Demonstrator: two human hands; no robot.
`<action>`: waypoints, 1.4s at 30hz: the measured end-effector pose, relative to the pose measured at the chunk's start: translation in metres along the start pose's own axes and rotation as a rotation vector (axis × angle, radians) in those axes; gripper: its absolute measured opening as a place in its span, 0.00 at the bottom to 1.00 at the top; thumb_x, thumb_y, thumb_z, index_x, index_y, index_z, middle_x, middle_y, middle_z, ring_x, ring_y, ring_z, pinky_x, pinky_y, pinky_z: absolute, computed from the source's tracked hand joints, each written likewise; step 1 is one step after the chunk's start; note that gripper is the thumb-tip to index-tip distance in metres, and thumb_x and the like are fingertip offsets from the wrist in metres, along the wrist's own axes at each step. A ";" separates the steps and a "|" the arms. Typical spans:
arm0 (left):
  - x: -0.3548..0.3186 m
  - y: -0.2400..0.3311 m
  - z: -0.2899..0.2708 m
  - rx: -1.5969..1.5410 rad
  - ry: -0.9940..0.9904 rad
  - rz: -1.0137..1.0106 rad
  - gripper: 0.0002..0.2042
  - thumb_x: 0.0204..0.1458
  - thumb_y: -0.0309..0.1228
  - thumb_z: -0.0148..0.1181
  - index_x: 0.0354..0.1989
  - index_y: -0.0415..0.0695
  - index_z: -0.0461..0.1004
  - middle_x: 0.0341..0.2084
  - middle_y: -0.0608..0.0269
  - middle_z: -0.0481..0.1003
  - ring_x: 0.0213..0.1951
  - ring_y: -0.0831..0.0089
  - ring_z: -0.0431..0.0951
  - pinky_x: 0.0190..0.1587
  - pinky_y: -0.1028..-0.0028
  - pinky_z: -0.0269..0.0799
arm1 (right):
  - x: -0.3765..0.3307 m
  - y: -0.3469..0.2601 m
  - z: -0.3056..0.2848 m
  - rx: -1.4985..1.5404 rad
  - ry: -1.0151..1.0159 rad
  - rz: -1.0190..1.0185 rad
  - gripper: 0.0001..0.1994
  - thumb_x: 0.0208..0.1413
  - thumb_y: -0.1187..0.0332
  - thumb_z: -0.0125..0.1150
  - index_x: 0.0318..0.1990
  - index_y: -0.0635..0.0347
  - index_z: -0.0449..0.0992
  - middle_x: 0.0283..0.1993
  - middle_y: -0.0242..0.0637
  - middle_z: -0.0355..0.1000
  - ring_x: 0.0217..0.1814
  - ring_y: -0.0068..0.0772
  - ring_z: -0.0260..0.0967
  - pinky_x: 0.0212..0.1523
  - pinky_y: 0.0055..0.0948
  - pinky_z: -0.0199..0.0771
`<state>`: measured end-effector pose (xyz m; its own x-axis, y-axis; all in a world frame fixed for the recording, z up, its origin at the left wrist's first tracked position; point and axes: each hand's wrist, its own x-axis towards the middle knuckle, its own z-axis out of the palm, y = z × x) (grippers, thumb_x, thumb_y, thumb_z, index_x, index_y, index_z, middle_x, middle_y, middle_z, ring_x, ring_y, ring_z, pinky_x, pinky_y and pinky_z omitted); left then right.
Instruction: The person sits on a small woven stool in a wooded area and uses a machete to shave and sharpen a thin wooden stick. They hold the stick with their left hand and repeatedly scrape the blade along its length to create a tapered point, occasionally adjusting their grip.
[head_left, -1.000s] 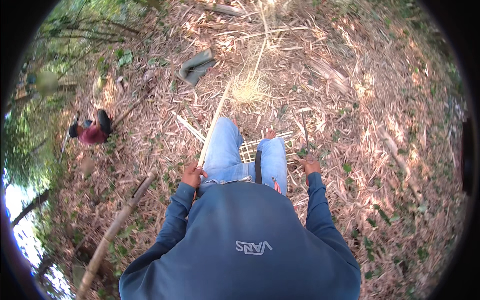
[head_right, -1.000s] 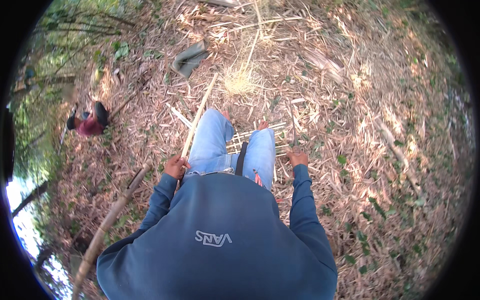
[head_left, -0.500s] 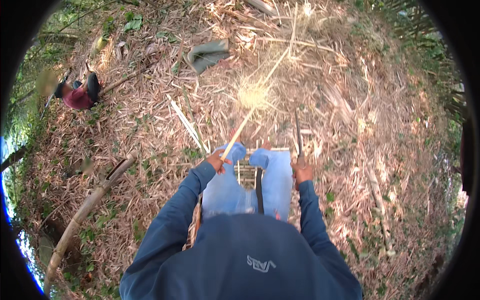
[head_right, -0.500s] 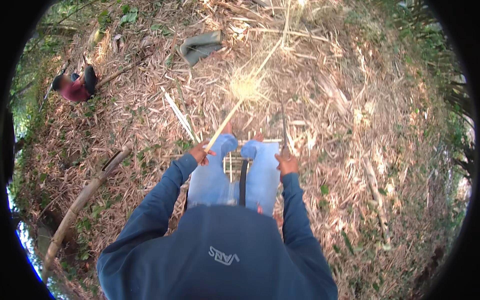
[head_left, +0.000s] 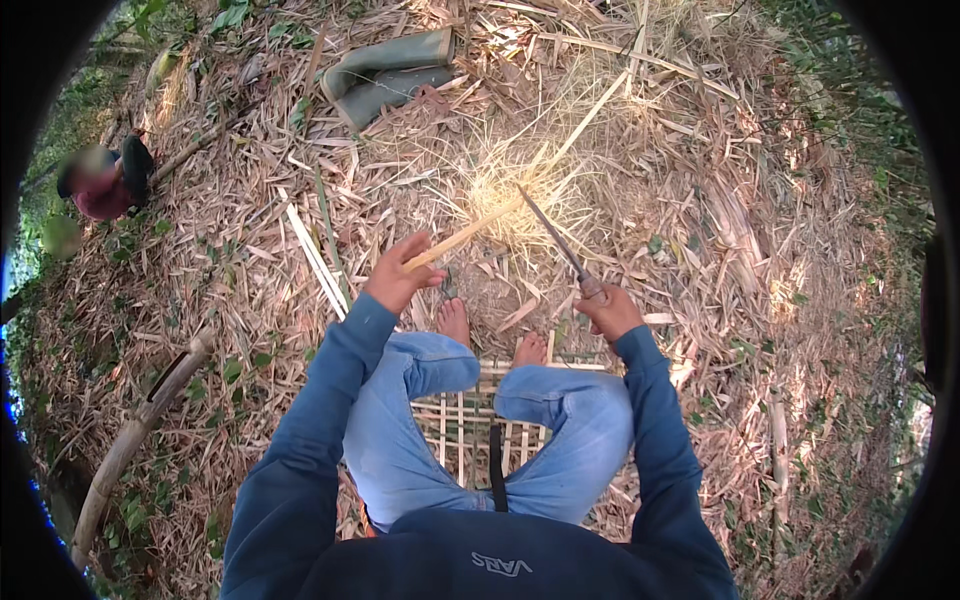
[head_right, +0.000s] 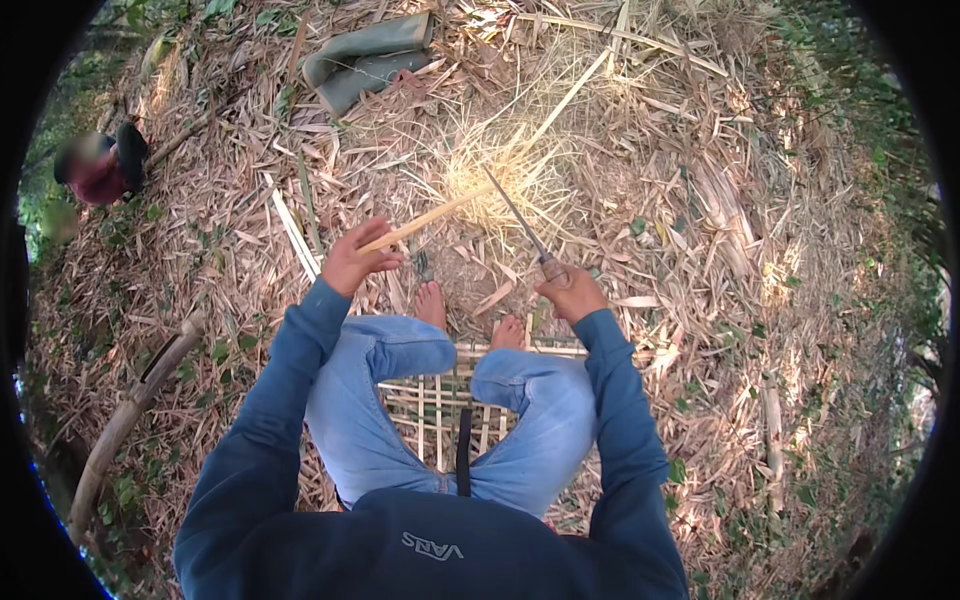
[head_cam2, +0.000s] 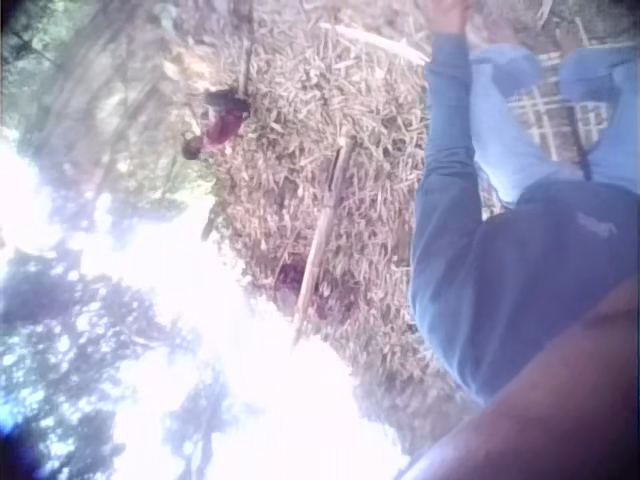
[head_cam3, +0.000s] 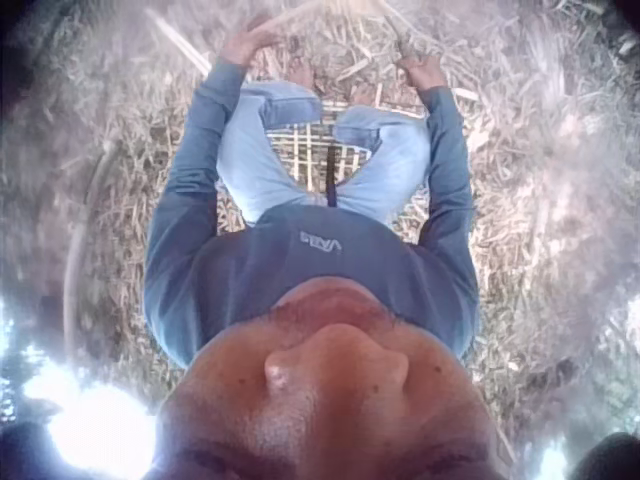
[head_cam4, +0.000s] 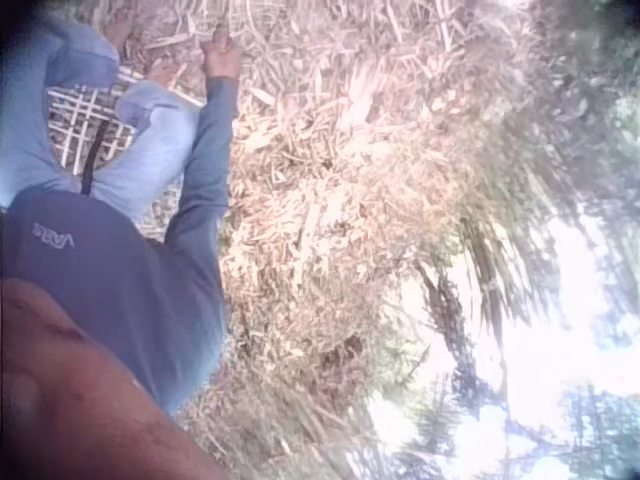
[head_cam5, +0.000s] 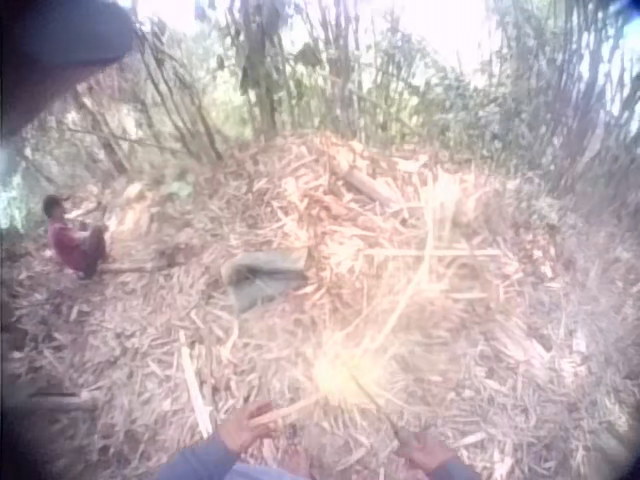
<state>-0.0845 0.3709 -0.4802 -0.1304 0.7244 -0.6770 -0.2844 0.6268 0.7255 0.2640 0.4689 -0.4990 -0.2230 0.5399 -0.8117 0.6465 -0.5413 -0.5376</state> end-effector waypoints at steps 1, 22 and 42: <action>0.000 0.014 -0.003 -0.074 -0.002 0.090 0.30 0.52 0.20 0.53 0.64 0.35 0.51 0.57 0.42 0.62 0.45 0.55 0.77 0.46 0.66 0.78 | 0.012 -0.004 -0.003 0.001 -0.004 -0.019 0.20 0.44 0.62 0.68 0.40 0.69 0.74 0.21 0.35 0.70 0.17 0.25 0.67 0.18 0.26 0.67; 0.061 0.039 0.041 0.010 0.186 0.833 0.13 0.60 0.35 0.53 0.40 0.36 0.74 0.32 0.59 0.77 0.31 0.73 0.79 0.33 0.77 0.78 | 0.015 -0.002 -0.020 0.170 0.289 -0.491 0.22 0.52 0.62 0.65 0.49 0.68 0.70 0.23 0.27 0.66 0.16 0.15 0.60 0.16 0.19 0.62; 0.045 0.000 -0.030 0.396 0.166 0.668 0.12 0.59 0.29 0.54 0.46 0.32 0.73 0.35 0.53 0.78 0.37 0.68 0.80 0.41 0.74 0.78 | 0.094 0.046 0.098 -0.074 0.114 -0.634 0.12 0.48 0.67 0.64 0.35 0.62 0.70 0.23 0.29 0.67 0.25 0.19 0.59 0.27 0.24 0.62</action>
<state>-0.1194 0.3954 -0.5144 -0.3030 0.9504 -0.0704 0.2586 0.1531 0.9538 0.2015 0.4317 -0.6218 -0.5013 0.8076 -0.3105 0.4644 -0.0517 -0.8841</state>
